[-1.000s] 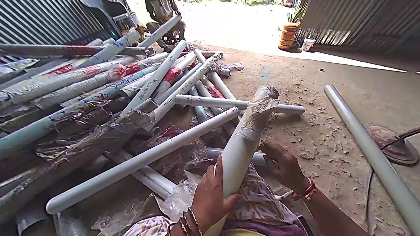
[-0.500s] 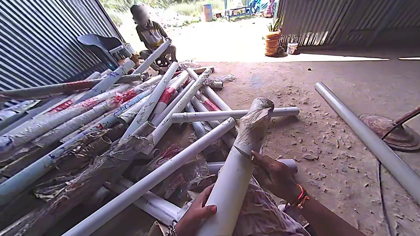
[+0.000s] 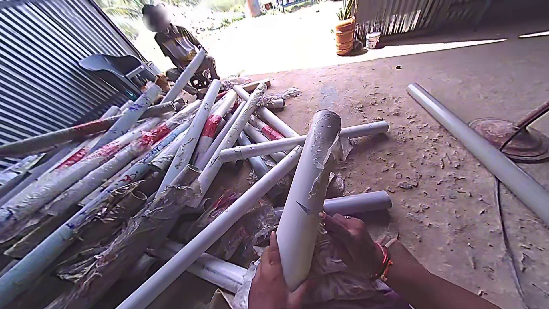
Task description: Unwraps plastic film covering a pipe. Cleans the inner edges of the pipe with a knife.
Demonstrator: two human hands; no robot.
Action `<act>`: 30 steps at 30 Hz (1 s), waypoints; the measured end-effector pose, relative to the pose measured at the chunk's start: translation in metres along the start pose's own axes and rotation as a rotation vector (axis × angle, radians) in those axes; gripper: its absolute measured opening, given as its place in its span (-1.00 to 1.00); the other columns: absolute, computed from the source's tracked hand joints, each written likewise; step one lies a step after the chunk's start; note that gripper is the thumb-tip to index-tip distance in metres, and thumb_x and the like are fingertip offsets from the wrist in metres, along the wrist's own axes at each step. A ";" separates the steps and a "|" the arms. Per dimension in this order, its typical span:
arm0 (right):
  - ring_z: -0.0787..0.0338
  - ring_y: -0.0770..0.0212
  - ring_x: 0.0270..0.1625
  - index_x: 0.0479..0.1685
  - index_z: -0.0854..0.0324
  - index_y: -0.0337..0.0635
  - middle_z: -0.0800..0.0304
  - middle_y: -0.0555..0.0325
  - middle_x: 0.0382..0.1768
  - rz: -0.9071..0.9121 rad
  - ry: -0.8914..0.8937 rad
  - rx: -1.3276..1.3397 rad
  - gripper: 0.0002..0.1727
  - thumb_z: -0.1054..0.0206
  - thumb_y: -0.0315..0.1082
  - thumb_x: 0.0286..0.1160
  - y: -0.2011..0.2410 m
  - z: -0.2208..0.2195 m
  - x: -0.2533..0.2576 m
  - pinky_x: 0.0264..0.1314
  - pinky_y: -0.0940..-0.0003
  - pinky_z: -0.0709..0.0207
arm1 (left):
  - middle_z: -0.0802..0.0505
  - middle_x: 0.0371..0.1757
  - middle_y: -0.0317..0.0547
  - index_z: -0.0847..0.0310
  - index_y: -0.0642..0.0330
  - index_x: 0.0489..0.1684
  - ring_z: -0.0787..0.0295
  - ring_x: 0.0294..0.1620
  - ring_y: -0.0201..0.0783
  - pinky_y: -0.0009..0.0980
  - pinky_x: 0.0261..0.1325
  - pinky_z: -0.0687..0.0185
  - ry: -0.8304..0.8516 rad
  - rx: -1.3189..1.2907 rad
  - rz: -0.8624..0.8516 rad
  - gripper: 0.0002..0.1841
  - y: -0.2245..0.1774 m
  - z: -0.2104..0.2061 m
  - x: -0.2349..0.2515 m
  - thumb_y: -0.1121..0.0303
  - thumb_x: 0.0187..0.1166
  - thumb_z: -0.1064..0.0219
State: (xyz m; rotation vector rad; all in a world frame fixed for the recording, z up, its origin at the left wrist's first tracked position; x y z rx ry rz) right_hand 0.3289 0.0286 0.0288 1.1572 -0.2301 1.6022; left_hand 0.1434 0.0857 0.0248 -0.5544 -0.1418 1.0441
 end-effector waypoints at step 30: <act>-0.69 0.23 -0.57 0.22 -0.85 -0.07 -0.74 0.05 -0.46 -0.033 0.219 -0.168 -0.57 -0.07 -0.22 0.67 0.003 -0.014 0.016 -0.59 0.35 -0.54 | -0.56 0.50 0.47 0.20 0.34 0.92 -0.64 0.38 0.38 0.14 0.35 -0.60 0.252 -0.016 0.115 0.36 0.018 -0.018 0.006 -0.23 0.18 -0.66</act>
Point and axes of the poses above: each hand's wrist, its own x-axis towards the middle knuckle, its own z-axis out of the back of the hand, y = z × x, the point moved 9 cm from there along x, towards the middle knuckle
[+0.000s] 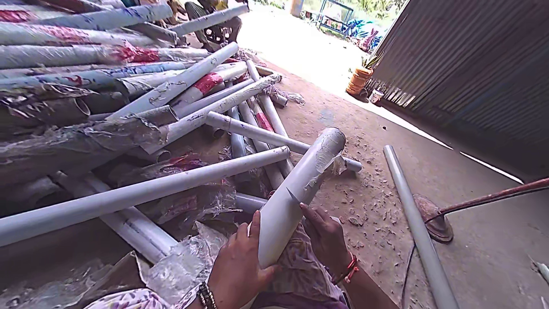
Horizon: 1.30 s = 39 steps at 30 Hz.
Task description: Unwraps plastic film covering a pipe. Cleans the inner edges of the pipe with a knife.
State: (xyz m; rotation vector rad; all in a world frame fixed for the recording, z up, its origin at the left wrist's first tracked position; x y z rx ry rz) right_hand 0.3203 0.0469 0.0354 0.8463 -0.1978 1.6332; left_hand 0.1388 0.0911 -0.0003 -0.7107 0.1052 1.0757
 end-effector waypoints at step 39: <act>-0.78 0.00 -0.58 0.22 -0.84 -0.21 -0.82 -0.06 -0.44 -0.157 -0.071 -0.215 -0.57 -0.12 -0.32 0.57 -0.018 0.000 0.018 -0.63 0.11 -0.58 | -0.55 0.52 0.46 0.21 0.33 0.92 -0.62 0.41 0.38 0.13 0.37 -0.58 0.016 -0.002 0.015 0.35 -0.002 -0.001 0.002 -0.24 0.21 -0.64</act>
Point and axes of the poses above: each hand's wrist, its own x-axis towards the middle knuckle, its own z-axis out of the back of the hand, y = z × x, the point moved 9 cm from there along x, towards the middle knuckle
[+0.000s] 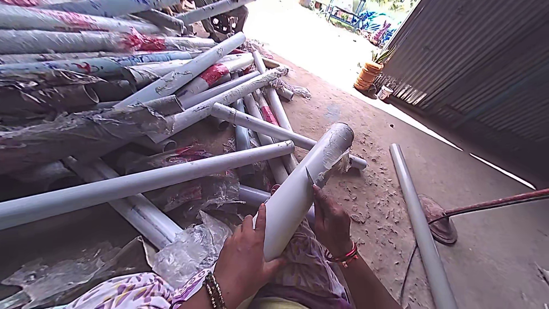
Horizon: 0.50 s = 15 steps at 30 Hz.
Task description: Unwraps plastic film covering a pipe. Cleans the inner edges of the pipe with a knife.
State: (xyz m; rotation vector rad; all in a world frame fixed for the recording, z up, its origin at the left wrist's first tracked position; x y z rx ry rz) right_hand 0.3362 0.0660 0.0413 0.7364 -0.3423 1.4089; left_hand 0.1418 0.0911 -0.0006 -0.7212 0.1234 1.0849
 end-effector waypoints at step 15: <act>-0.81 -0.09 -0.51 0.27 -0.80 -0.27 -0.85 -0.15 -0.37 -0.037 0.018 0.035 -0.57 -0.13 -0.35 0.59 -0.014 -0.002 0.000 -0.55 -0.02 -0.62 | -0.53 0.56 0.45 0.22 0.31 0.93 -0.62 0.42 0.35 0.11 0.39 -0.58 0.025 -0.021 0.007 0.36 0.005 0.000 -0.001 -0.28 0.21 -0.62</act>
Point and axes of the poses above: each hand's wrist, its own x-axis towards the middle knuckle, its own z-axis out of the back of the hand, y = z × x, the point moved 9 cm from there along x, towards the middle knuckle
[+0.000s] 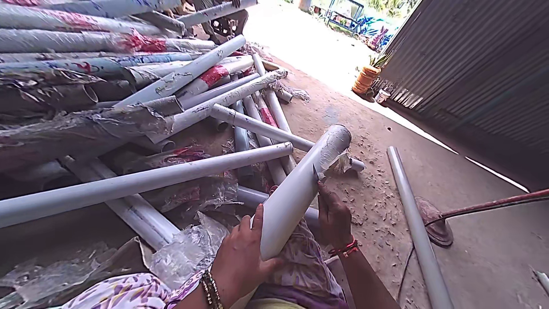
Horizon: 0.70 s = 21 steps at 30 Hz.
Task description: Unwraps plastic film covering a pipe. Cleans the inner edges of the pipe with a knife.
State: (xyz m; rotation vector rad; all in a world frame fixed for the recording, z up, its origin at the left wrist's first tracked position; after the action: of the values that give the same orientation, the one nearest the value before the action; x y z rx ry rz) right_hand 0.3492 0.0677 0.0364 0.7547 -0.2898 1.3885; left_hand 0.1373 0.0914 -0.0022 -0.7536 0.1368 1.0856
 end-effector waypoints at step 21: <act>-0.80 0.02 -0.49 0.22 -0.81 -0.31 -0.83 -0.14 -0.37 0.034 -0.022 0.158 -0.59 -0.12 -0.37 0.59 -0.005 -0.008 -0.008 -0.47 0.11 -0.65 | -0.58 0.52 0.37 0.18 0.31 0.91 -0.67 0.40 0.28 0.15 0.39 -0.59 0.029 -0.107 -0.080 0.38 0.013 0.003 0.016 -0.25 0.11 -0.67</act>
State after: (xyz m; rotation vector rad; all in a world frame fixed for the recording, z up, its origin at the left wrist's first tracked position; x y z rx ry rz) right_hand 0.3507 0.0665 0.0239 0.8987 -0.2127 1.4483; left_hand 0.1332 0.1088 -0.0135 -0.8641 0.0724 1.0125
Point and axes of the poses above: each hand's wrist, its own x-axis towards the middle knuckle, its own z-axis out of the back of the hand, y = z × x, the point moved 9 cm from there along x, towards the middle knuckle
